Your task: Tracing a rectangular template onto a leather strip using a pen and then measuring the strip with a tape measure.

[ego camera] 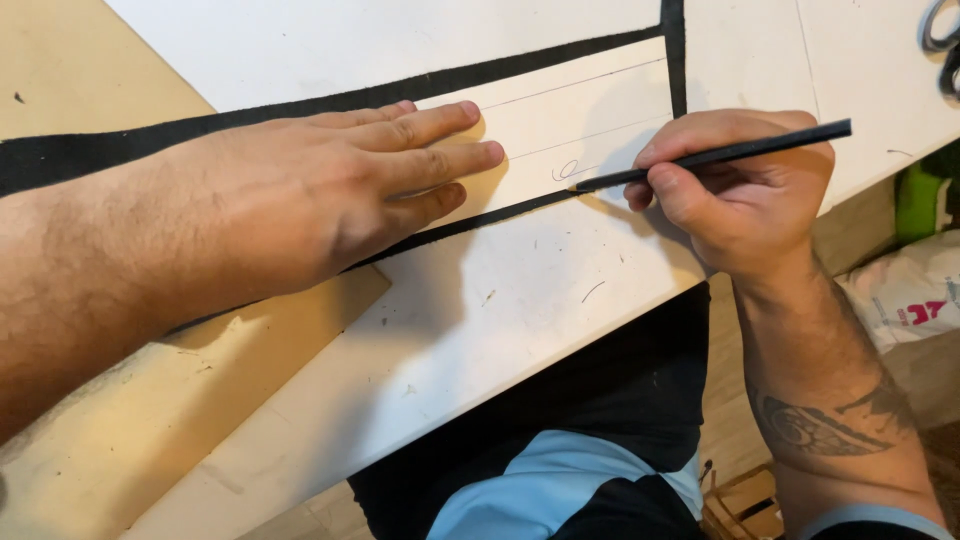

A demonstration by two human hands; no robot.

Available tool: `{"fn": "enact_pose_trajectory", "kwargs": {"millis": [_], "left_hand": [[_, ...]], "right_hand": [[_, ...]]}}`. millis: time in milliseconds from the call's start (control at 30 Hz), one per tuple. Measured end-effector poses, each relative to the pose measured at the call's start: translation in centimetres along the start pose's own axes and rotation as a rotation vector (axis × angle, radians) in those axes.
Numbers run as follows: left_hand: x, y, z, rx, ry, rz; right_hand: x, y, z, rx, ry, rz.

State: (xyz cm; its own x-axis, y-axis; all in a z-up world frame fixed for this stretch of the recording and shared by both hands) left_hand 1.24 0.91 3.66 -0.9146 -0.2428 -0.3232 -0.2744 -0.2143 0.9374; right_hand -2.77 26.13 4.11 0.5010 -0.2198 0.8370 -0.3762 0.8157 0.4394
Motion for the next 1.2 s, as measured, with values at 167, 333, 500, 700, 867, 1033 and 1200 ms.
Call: {"fn": "enact_pose_trajectory", "kwargs": {"millis": [167,333,500,700,867,1033,1200], "left_hand": [[0.3,-1.3,-0.2,0.029,0.026,0.008],[0.7,-1.8,0.0,-0.004,0.014,0.036],[1.2,-2.9,-0.4,0.001,0.005,0.013],[1.0,-2.6,-0.2,-0.040,-0.016,0.043],[0.2,-0.2,-0.1,-0.111,0.031,0.084],[-0.1,0.8,-1.1,-0.101,0.057,0.209],[-0.4,1.9,-2.9,-0.103,0.147,-0.075]], "right_hand": [[2.3,-2.2,1.6,0.122,0.076,-0.019],[4.5,-4.9,3.3,0.278,0.140,-0.021],[2.3,-2.3,2.0,0.247,0.056,-0.068],[5.4,-7.0,4.0,0.331,0.150,-0.020],[3.5,-6.8,3.4,0.303,0.103,0.021],[2.7,-6.6,3.1,0.268,0.055,0.105],[2.3,-6.5,3.1,0.264,0.084,0.108]]}}
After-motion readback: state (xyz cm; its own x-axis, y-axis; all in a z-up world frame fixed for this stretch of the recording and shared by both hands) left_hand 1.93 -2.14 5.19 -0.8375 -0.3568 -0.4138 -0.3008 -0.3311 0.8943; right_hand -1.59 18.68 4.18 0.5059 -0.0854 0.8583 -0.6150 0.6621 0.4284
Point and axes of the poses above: each hand's wrist, its own z-axis towards the middle knuckle, its own y-axis out of the back of the hand, x = y × z, the point moved 6 cm from there along z, towards the middle knuckle, and after that the axes turned 2 degrees about y, right-handed, at the moved point
